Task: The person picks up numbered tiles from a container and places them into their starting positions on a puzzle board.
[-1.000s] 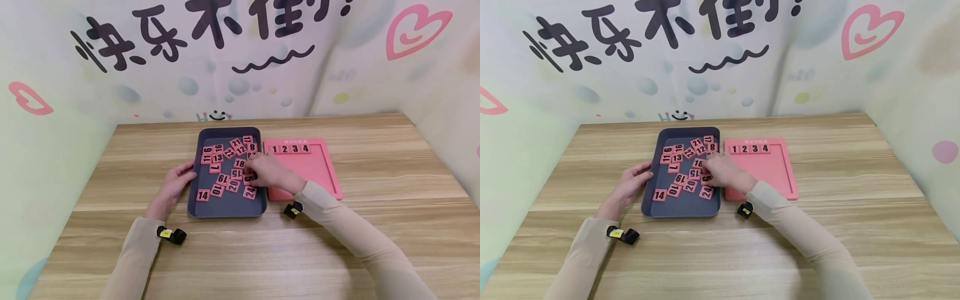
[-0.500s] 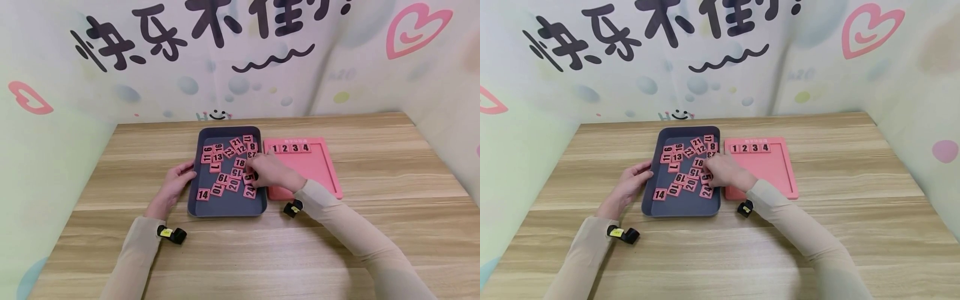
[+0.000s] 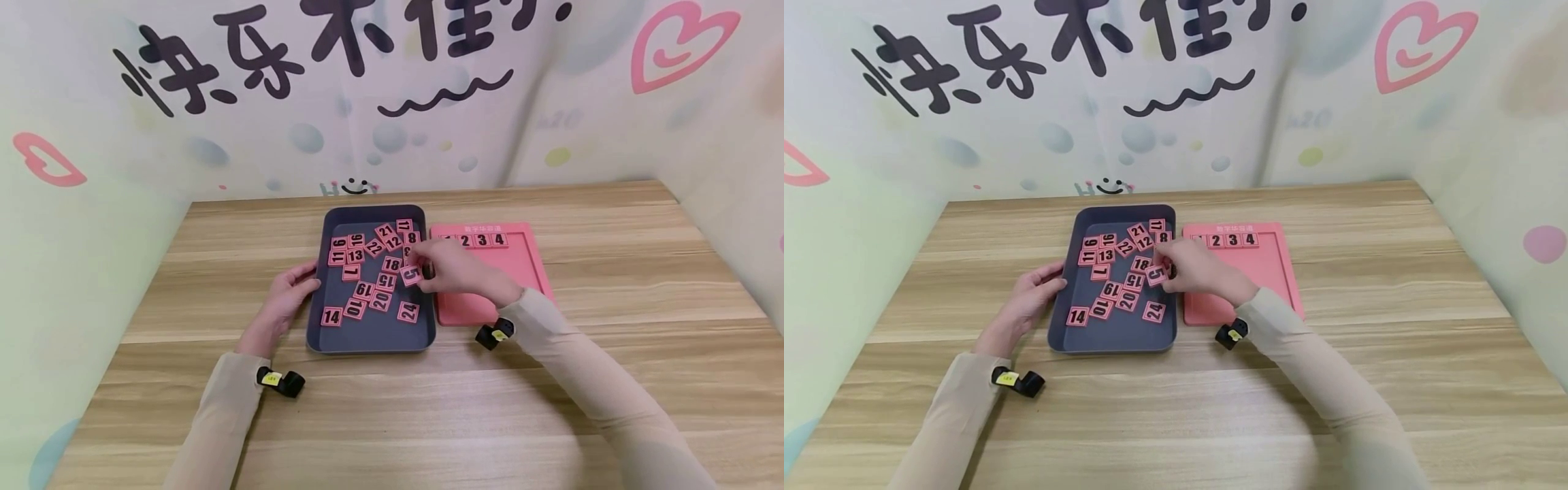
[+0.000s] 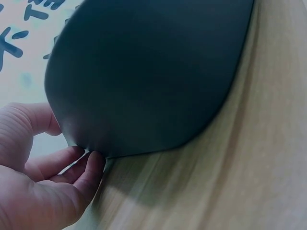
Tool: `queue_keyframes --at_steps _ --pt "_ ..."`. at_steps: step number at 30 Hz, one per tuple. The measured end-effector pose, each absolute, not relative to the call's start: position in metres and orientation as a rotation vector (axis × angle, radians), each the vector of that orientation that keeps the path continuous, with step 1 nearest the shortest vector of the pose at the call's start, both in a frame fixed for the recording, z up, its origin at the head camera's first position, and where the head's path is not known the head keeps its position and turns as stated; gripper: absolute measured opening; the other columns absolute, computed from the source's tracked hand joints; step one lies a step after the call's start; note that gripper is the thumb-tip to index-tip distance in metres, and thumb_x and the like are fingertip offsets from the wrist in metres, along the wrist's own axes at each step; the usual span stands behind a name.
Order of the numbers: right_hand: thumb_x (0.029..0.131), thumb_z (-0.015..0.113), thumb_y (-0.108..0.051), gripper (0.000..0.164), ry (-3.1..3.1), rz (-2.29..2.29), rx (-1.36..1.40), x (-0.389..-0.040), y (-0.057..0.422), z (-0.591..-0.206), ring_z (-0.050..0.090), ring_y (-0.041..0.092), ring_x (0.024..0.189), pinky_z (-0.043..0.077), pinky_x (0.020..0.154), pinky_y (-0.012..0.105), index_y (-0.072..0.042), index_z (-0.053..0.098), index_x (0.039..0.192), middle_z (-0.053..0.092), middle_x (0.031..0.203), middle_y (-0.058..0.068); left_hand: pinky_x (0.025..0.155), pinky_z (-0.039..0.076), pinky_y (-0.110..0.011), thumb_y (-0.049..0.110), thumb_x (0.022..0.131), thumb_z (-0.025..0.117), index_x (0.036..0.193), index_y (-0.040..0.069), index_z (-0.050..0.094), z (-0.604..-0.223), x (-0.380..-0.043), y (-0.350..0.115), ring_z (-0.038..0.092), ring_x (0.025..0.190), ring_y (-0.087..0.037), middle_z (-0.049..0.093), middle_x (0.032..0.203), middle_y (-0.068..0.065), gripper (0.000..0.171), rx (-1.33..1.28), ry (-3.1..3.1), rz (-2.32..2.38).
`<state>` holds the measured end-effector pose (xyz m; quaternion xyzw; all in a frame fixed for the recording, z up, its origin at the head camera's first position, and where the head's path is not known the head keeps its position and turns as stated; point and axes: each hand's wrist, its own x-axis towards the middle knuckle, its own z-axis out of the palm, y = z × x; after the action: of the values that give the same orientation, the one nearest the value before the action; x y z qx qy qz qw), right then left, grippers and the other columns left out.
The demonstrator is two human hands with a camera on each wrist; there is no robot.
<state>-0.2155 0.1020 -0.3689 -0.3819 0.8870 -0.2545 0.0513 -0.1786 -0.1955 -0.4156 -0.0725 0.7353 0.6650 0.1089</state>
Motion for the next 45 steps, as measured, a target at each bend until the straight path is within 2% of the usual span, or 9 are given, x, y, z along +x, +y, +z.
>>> queue_keyframes --at_steps 4,12,27,35,42,45 --pt "0.073 0.069 -0.004 0.021 2.694 -0.838 -1.141 -0.214 0.113 -0.364 0.057 0.025 0.081 0.048 0.074 0.035 -0.005 0.064 0.094 0.061 0.084 0.002 0.088 0.043 -0.012 -0.005 0.091 0.047 0.139 -0.009 0.034 -0.416 -0.178 -0.195 0.043 0.123 -0.025 0.037 0.142 -0.025 0.050 -0.199 2.163 1.966" --pt "0.070 0.068 0.000 0.024 2.678 -0.951 -1.083 -0.213 0.149 -0.359 0.058 0.026 0.089 0.048 0.083 0.043 -0.003 0.063 0.093 0.064 0.088 0.003 0.089 0.042 -0.013 -0.004 0.092 0.046 0.140 -0.009 0.033 -0.414 -0.178 -0.195 0.037 0.128 -0.031 0.035 0.144 -0.024 0.051 -0.206 2.144 1.973" --pt "0.069 0.070 0.004 0.026 2.787 -0.943 -0.943 -0.214 0.217 -0.370 0.056 0.030 0.087 0.046 0.080 0.047 0.001 0.062 0.093 0.062 0.086 0.008 0.089 0.043 -0.014 -0.004 0.092 0.046 0.140 -0.007 0.033 -0.415 -0.179 -0.195 0.038 0.128 -0.030 0.036 0.144 -0.022 0.051 -0.216 2.152 1.961" --pt "0.070 0.071 0.006 0.026 2.809 -0.896 -0.809 -0.215 0.241 -0.380 0.056 0.027 0.084 0.047 0.076 0.042 0.002 0.062 0.094 0.062 0.086 0.008 0.088 0.043 -0.013 -0.004 0.091 0.046 0.141 -0.007 0.033 -0.416 -0.179 -0.195 0.038 0.129 -0.029 0.035 0.145 -0.022 0.051 -0.225 2.143 1.966" --pt "0.074 0.074 -0.001 0.023 2.791 -0.823 -0.732 -0.215 0.251 -0.386 0.052 0.020 0.074 0.045 0.067 0.033 -0.001 0.064 0.094 0.062 0.080 0.003 0.092 0.042 -0.016 -0.004 0.092 0.046 0.141 -0.006 0.034 -0.414 -0.178 -0.195 0.038 0.129 -0.028 0.035 0.146 -0.020 0.051 -0.245 2.147 1.949" --pt "0.074 0.075 -0.003 0.023 2.801 -0.773 -0.741 -0.216 0.252 -0.388 0.051 0.019 0.072 0.044 0.066 0.032 -0.002 0.065 0.094 0.062 0.079 0.002 0.092 0.042 -0.016 -0.004 0.092 0.046 0.141 -0.007 0.033 -0.415 -0.178 -0.195 0.037 0.129 -0.029 0.034 0.146 -0.020 0.051 -0.236 2.143 1.950"
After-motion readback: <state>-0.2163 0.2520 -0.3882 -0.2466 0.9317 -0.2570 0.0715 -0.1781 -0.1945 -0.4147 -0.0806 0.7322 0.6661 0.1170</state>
